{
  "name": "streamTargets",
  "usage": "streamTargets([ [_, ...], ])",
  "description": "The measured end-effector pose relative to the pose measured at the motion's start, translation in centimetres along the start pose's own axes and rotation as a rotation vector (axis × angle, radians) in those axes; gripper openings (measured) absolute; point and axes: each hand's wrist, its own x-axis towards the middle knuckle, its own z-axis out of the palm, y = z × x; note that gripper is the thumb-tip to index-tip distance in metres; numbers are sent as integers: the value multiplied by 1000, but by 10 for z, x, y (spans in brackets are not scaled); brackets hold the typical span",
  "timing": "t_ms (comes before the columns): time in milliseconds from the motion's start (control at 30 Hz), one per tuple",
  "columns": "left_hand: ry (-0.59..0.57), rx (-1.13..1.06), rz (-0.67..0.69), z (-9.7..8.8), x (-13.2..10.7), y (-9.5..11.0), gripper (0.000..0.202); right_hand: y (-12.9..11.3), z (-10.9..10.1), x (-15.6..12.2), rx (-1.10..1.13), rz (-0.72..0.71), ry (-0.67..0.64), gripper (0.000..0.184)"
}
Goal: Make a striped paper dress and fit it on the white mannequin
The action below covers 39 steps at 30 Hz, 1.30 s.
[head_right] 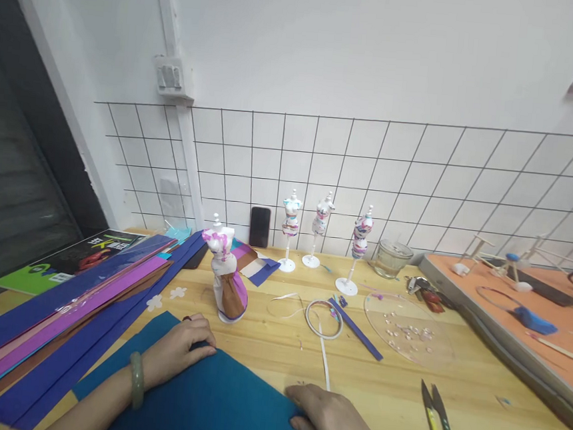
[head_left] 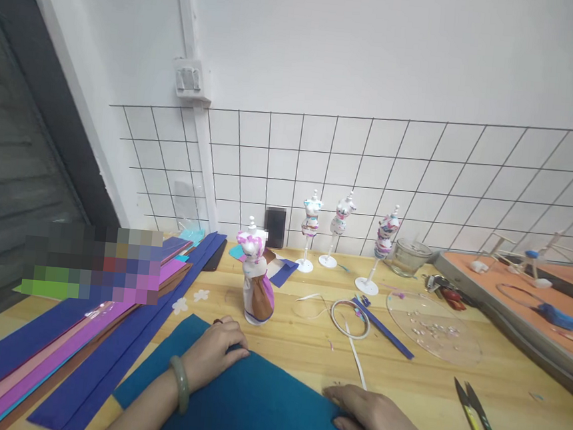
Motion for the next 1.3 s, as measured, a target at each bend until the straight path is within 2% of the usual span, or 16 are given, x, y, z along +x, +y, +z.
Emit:
streamTargets([
  [300,40,75,-72,-17,-6,-21,10,1,1,0,55,-17,-41,22],
  [500,54,82,-77,-20,-6,-33,12,1,-1,0,23,5,-32,18],
  [633,66,71,-42,-21,-8,-24,13,0,-4,2,-20,3,2,18],
  [767,30,41,26,-13,-7,-5,41,-4,-10,3,-2,12,13,15],
  [833,7,28,60,-6,-5,3,46,-6,-16,1,29,36,-5,10],
  [933,-5,21,88,3,-2,6,42,-5,-27,-5,41,104,-75,5],
  [1067,-4,25,109,7,1,4,29,-3,-41,-20,-26,255,-139,22],
  [1167,-5,31,126,7,2,3,16,-2,-43,-33,-72,303,-95,19],
  [1300,-4,35,139,7,4,6,6,3,-34,-52,-86,316,0,11],
])
